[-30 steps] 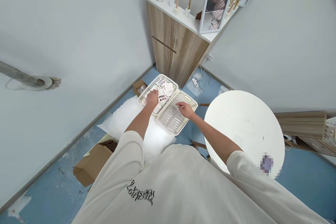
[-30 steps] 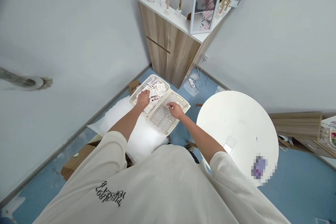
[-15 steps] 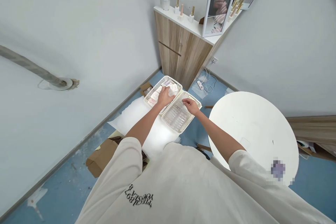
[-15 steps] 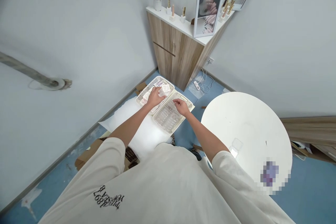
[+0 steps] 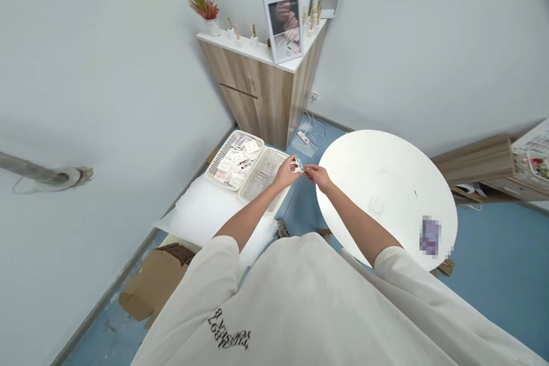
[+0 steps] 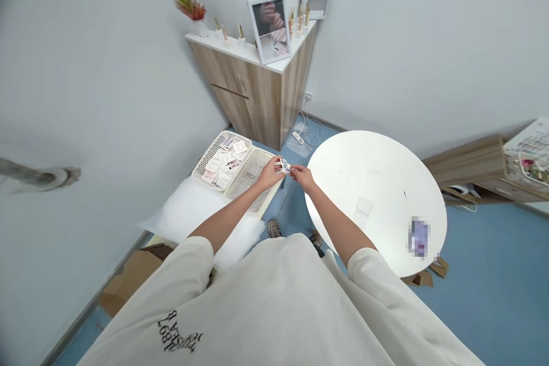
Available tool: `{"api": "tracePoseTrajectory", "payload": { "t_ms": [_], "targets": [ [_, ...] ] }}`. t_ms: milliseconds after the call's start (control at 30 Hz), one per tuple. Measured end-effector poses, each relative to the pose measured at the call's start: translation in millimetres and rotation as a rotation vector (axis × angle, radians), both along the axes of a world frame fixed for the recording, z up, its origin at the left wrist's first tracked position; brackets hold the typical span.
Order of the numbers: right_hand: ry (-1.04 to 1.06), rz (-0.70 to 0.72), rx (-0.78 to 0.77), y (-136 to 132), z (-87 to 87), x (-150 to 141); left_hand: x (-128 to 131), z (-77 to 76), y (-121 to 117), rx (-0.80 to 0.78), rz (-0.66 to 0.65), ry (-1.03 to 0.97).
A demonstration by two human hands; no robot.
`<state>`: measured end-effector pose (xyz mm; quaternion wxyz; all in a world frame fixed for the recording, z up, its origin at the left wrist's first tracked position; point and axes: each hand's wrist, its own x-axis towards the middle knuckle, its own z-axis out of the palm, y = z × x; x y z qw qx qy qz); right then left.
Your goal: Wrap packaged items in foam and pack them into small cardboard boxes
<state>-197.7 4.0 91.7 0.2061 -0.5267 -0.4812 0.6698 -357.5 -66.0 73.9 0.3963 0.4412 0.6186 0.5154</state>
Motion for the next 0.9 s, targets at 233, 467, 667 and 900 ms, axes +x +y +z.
{"api": "tracePoseTrajectory", "payload": {
  "t_ms": [233, 467, 667, 900],
  "targets": [
    [-0.02, -0.169, 0.01, 5, -5.7, 114, 100, -8.5, 13, -0.104, -0.146, 0.063],
    [-0.017, -0.253, -0.029, 0, -21.8, 226, 199, -30.0, 19, -0.159, -0.304, 0.099],
    [0.02, -0.303, -0.054, -10, -33.8, 306, 264, -38.5, 26, -0.217, -0.597, 0.134],
    [-0.058, -0.301, -0.05, -24, -47.2, 367, 321, -59.1, 23, -0.292, -0.475, 0.155]
  ]
}}
